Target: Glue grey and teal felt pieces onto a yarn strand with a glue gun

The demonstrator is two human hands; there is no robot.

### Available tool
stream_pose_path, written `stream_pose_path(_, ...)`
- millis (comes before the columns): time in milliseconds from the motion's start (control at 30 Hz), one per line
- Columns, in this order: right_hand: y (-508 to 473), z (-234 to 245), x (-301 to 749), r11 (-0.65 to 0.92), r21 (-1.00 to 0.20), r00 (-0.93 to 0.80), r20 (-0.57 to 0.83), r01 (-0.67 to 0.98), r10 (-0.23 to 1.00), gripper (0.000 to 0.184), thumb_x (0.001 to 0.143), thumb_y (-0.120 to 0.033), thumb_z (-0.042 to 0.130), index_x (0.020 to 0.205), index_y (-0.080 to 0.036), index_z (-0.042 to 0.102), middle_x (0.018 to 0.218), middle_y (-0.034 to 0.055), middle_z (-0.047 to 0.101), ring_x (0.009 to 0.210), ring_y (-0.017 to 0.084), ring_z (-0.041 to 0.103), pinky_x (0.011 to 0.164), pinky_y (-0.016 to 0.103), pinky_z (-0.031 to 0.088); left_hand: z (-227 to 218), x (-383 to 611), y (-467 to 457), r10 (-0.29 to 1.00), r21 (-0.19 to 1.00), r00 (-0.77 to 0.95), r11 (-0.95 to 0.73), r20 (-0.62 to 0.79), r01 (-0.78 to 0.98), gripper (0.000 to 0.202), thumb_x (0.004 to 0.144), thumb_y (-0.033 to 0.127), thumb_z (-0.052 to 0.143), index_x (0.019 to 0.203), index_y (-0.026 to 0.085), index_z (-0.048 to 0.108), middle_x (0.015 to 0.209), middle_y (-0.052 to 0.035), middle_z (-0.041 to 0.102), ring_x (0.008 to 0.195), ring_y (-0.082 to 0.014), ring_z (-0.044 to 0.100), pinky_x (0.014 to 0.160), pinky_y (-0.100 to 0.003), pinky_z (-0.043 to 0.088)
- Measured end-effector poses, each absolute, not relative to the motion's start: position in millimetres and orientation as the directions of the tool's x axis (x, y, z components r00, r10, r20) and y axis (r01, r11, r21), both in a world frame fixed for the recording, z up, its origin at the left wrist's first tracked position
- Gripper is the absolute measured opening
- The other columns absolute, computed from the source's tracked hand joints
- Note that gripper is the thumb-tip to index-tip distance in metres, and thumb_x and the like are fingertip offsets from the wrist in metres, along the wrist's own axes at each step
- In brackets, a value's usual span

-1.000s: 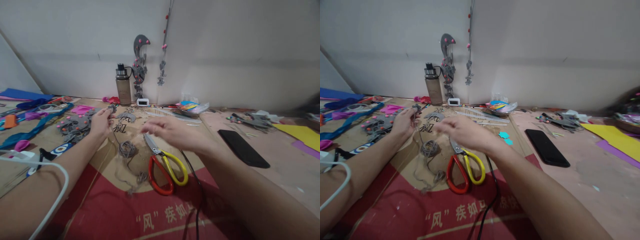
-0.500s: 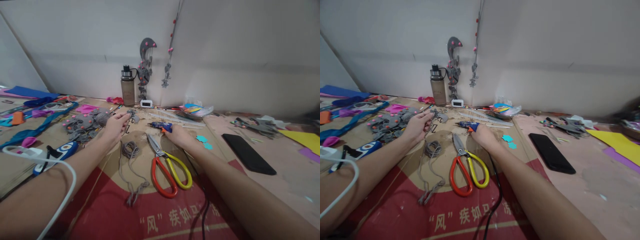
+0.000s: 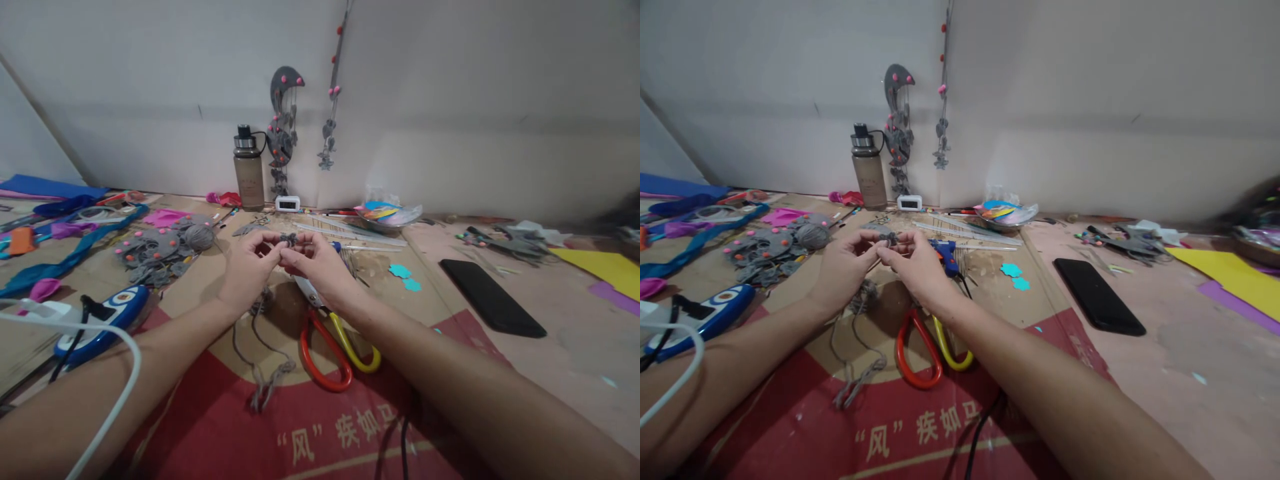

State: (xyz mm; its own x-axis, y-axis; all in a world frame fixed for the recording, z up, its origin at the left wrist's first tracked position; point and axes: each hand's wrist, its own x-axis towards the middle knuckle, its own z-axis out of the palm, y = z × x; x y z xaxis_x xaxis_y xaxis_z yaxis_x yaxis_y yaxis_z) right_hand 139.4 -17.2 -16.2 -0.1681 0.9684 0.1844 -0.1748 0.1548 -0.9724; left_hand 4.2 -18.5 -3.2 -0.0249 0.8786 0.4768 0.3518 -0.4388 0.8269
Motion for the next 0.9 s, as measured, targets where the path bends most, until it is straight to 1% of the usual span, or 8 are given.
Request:
stream_pose_path(100, -17.1, -14.1, 142.4, 0.101, -0.971, -0.190, 0.143, -0.217, 0.971, 0.029, 0.068, -0.035, 0.069, 0.085, -0.020, 0.049, 0.073, -0.0033, 0.057, 0.068, 0.010, 0.057, 0.070, 0.029, 0.047, -4.1, 5.7, -19.7, 0.899, 0.852, -0.027, -0.403, 0.437, 0.335, 0.021, 0.075, 0.034, 0.063, 0.086, 0.016, 0.067, 0.076, -0.0027, 0.065, 0.064, -0.0112, 0.054, 0.060, -0.022, 0.042)
stream_pose_path(200, -17.3, -10.6, 144.8, 0.086, -0.967, -0.156, 0.126, -0.240, 0.980, 0.023, 0.066, -0.028, 0.068, 0.079, -0.019, 0.050, 0.067, -0.0052, 0.055, 0.061, 0.008, 0.054, 0.066, 0.027, 0.047, -4.8, 6.9, -19.3, 0.926, 0.891, -0.009, -0.360, 0.377, 0.276, 0.021, 0.074, 0.034, 0.065, 0.082, 0.015, 0.067, 0.068, -0.0007, 0.061, 0.057, -0.0090, 0.049, 0.052, -0.021, 0.037)
stream_pose_path(333, -18.2, -6.4, 147.8, 0.053, -0.966, -0.146, 0.092, -0.251, 0.985, 0.017, 0.067, -0.024, 0.063, 0.075, -0.019, 0.050, 0.061, -0.0060, 0.052, 0.056, 0.007, 0.051, 0.061, 0.025, 0.045, -9.0, 8.0, -16.0, 0.960, 0.959, 0.086, -0.273, 0.267, 0.072, 0.020, 0.073, 0.035, 0.067, 0.076, 0.016, 0.063, 0.054, 0.0046, 0.047, 0.045, -0.0056, 0.035, 0.041, -0.019, 0.024)
stream_pose_path(433, -17.4, -5.4, 149.9, 0.022, -0.969, -0.151, 0.060, -0.245, 0.987, 0.014, 0.066, -0.022, 0.061, 0.072, -0.019, 0.048, 0.058, -0.0064, 0.050, 0.054, 0.007, 0.049, 0.058, 0.024, 0.045, -11.2, 6.9, -13.2, 0.964, 0.981, 0.178, -0.191, 0.195, -0.039, 0.020, 0.071, 0.034, 0.068, 0.075, 0.016, 0.061, 0.053, 0.0053, 0.045, 0.043, -0.0050, 0.034, 0.040, -0.019, 0.022)
stream_pose_path(567, -12.6, -9.5, 151.6, 0.020, -0.984, -0.128, 0.044, -0.180, 0.991, 0.011, 0.066, -0.020, 0.057, 0.071, -0.019, 0.048, 0.056, -0.0060, 0.050, 0.052, 0.008, 0.048, 0.057, 0.025, 0.046, -7.0, 4.7, -13.6, 0.966, 0.986, 0.200, -0.169, 0.163, 0.015, 0.023, 0.069, 0.033, 0.069, 0.084, 0.016, 0.064, 0.055, 0.0030, 0.053, 0.043, -0.0064, 0.040, 0.040, -0.019, 0.026)
stream_pose_path(667, -8.3, -15.3, 153.1, 0.131, -0.990, -0.111, 0.136, -0.054, 0.984, 0.008, 0.068, -0.022, 0.056, 0.071, -0.020, 0.050, 0.059, -0.0053, 0.051, 0.054, 0.009, 0.048, 0.058, 0.027, 0.046, -2.5, 4.2, -15.6, 0.969, 0.973, 0.167, -0.203, 0.183, 0.113, 0.021, 0.066, 0.032, 0.071, 0.079, 0.016, 0.066, 0.055, 0.0016, 0.055, 0.043, -0.0065, 0.040, 0.039, -0.019, 0.026)
stream_pose_path(767, -7.1, -18.7, 154.6, 0.268, -0.961, -0.141, 0.257, 0.069, 0.956, 0.007, 0.072, -0.026, 0.055, 0.075, -0.020, 0.053, 0.066, -0.0036, 0.054, 0.061, 0.011, 0.051, 0.063, 0.028, 0.047, -1.8, 2.9, -14.8, 0.972, 0.962, 0.136, -0.214, 0.192, 0.172, 0.018, 0.066, 0.032, 0.070, 0.073, 0.016, 0.066, 0.054, 0.0011, 0.055, 0.042, -0.0061, 0.039, 0.039, -0.020, 0.024)
stream_pose_path(900, -11.3, -16.4, 153.0, 0.299, -0.953, -0.195, 0.283, 0.056, 0.939, 0.015, 0.075, -0.028, 0.055, 0.088, -0.020, 0.053, 0.072, -0.0028, 0.056, 0.066, 0.011, 0.053, 0.066, 0.029, 0.046, -6.1, -1.6, -7.9, 0.974, 0.966, 0.095, -0.217, 0.205, 0.141, 0.019, 0.068, 0.035, 0.068, 0.072, 0.016, 0.065, 0.053, 0.0013, 0.054, 0.042, -0.0067, 0.039, 0.040, -0.020, 0.025)
